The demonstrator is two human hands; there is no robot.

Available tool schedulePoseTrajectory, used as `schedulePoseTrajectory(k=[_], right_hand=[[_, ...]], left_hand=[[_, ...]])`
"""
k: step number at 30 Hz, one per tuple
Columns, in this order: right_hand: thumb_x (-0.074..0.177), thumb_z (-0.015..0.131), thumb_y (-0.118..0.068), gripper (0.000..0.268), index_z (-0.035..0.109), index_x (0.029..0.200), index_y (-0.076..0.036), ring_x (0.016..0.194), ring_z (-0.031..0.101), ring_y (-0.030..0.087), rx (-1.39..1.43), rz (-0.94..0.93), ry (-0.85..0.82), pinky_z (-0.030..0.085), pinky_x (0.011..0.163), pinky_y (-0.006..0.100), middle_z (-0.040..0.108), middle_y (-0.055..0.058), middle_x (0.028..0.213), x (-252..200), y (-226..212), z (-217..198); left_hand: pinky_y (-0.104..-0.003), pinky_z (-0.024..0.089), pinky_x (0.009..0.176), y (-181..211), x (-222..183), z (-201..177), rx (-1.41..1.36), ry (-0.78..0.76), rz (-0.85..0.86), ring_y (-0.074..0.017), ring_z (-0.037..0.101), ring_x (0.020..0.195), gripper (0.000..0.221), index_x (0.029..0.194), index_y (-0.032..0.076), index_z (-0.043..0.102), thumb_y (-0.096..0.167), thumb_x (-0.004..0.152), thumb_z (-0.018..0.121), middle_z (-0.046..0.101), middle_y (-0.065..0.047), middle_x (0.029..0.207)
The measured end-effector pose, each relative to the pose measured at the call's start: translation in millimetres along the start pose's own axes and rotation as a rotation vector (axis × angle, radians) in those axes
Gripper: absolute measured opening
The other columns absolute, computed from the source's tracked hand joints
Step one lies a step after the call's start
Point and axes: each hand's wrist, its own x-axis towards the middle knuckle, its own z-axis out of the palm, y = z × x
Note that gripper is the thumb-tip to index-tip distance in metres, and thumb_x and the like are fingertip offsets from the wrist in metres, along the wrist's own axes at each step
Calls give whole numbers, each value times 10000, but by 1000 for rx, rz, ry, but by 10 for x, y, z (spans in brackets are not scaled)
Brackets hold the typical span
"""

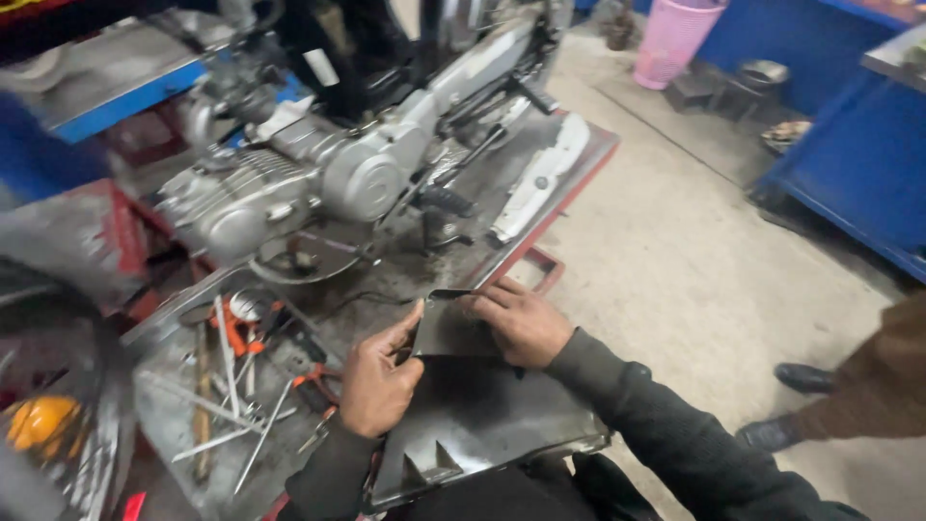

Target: Cleaning and installing a side panel or chain guard on a motorcycle using hand tools.

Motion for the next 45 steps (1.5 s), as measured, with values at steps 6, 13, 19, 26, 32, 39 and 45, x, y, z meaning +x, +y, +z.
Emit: schedulePoseTrajectory(k=[6, 13, 19, 26, 32, 39, 45], right_hand=[[745, 524, -41, 541, 491, 1284, -21, 886, 629, 471, 29, 88, -36, 533, 781, 528, 650, 231, 992, 27, 20, 253], [682, 761, -105, 460, 557, 1092, -61, 810, 678, 451, 115, 393, 59, 526, 732, 574, 666, 213, 839, 26, 52, 383], [767, 780, -31, 414, 604, 1136, -90, 995, 686, 332, 624, 585, 436, 493, 913, 450, 722, 125, 1015, 103, 184, 127], [800, 702, 1, 275, 703, 1064, -74, 950, 714, 323, 451, 48, 334, 560, 813, 407, 744, 95, 952, 356, 282, -158], [693, 537, -30, 465, 635, 1148, -26, 1006, 600, 372, 147, -357, 93, 521, 751, 438, 685, 124, 1042, 418, 448, -65], [717, 605, -64, 464, 606, 1180, -71, 882, 644, 338, -18, -224, 22, 559, 692, 405, 673, 91, 837, 319, 633, 72], [738, 764, -201, 612, 443, 1251, -111, 789, 707, 478, 26, 458, -106, 562, 702, 577, 715, 221, 819, 89, 614, 244]], left_hand=[[-254, 390, 1130, 175, -219, -103, 59, 58, -67, -162, 548, 1327, 700, 1367, 59, 567, -69, 683, 487, 587, -99, 1407], [-387, 591, 740, 138, -257, -164, 150, 171, -3, -240, 696, 992, 698, 1345, 120, 625, -76, 679, 559, 733, -210, 1135], [-376, 598, 794, 204, -261, -75, 62, 275, 42, -287, 680, 1049, 717, 1379, 102, 590, -106, 694, 547, 738, -204, 1120], [-347, 597, 766, 399, -254, 114, 78, 330, 37, -258, 654, 1057, 699, 1377, 109, 592, -115, 716, 543, 737, -196, 1128], [-348, 596, 636, 330, -232, 265, 319, 385, -63, -293, 732, 908, 693, 1352, 223, 627, -30, 707, 602, 773, -148, 1002], [-344, 509, 513, 333, -178, 382, 472, 395, -198, -273, 743, 678, 660, 1319, 353, 644, 94, 712, 626, 773, -127, 745], [-349, 576, 639, 637, -214, 519, 289, 450, -112, -218, 713, 909, 673, 1326, 255, 644, 8, 702, 595, 769, -136, 1071]])
